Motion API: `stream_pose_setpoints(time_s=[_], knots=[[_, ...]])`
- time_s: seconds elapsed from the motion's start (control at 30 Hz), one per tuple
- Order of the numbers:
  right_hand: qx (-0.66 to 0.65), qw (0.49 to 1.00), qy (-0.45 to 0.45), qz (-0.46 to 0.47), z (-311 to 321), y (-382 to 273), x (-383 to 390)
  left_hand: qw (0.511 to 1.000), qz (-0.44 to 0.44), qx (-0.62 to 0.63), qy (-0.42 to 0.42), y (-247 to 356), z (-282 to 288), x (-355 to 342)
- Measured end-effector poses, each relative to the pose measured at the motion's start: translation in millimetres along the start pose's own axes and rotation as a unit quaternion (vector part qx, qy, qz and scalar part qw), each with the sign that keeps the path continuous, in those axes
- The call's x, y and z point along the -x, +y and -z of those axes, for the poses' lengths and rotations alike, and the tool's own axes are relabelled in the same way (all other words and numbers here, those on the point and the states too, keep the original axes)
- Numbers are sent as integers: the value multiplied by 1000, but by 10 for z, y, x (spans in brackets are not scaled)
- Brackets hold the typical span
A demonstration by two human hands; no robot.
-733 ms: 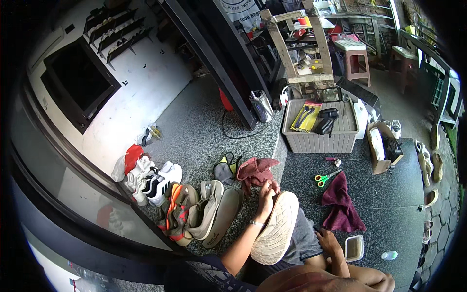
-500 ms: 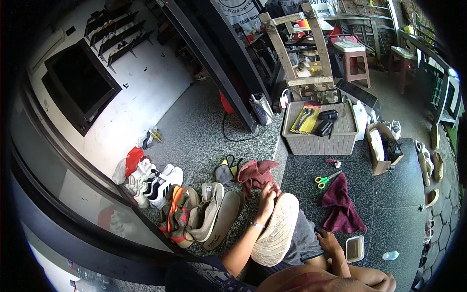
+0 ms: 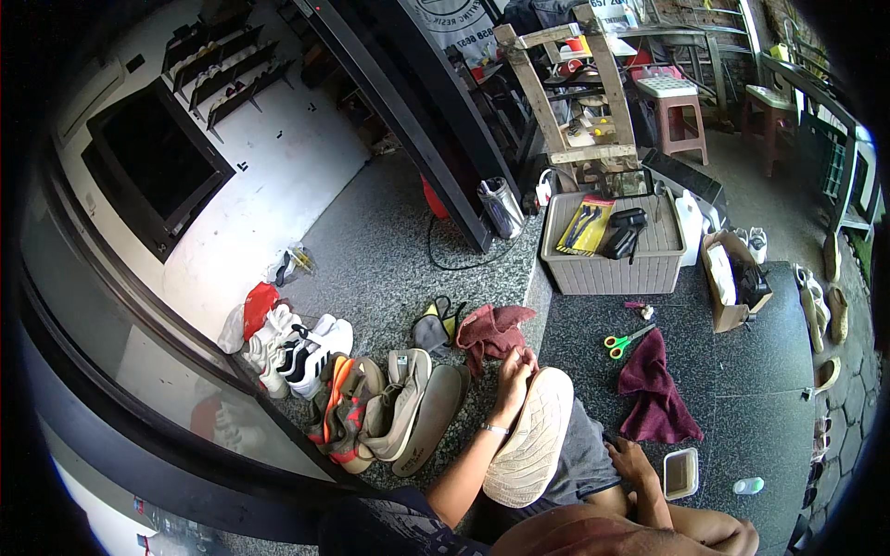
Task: Cleaning and applying adhesive to the sole of a shoe during a repair process.
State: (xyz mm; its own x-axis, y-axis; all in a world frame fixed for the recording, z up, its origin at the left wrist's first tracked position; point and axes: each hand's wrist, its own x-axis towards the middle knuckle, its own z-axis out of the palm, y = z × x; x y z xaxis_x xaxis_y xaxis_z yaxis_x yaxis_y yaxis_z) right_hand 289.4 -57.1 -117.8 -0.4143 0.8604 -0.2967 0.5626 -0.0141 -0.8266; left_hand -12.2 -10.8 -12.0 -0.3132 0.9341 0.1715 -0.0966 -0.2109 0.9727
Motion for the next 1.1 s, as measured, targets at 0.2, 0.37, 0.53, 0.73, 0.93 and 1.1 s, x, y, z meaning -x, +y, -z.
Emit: stream_pose_setpoints(time_s=[0.2, 0.37, 0.53, 0.73, 0.93, 1.1], knots=[[-22, 999, -27, -42, 23, -16, -4, 1000, 21, 15, -10, 22, -36, 7], [3, 1000, -7, -10, -34, 84, -41, 999, 30, 43, -6, 36, -30, 21], [14, 1000, -14, -11, -67, 154, -58, 999, 35, 29, 9, 51, -42, 26], [8, 1000, -5, -12, -47, 63, -18, 999, 41, 36, -4, 74, -34, 48], [-8, 1000, 1, -9, -77, 179, -57, 996, 43, 81, 10, 74, -93, 15], [-7, 1000, 6, -4, -63, 85, -52, 996, 30, 79, 9, 84, -63, 20]])
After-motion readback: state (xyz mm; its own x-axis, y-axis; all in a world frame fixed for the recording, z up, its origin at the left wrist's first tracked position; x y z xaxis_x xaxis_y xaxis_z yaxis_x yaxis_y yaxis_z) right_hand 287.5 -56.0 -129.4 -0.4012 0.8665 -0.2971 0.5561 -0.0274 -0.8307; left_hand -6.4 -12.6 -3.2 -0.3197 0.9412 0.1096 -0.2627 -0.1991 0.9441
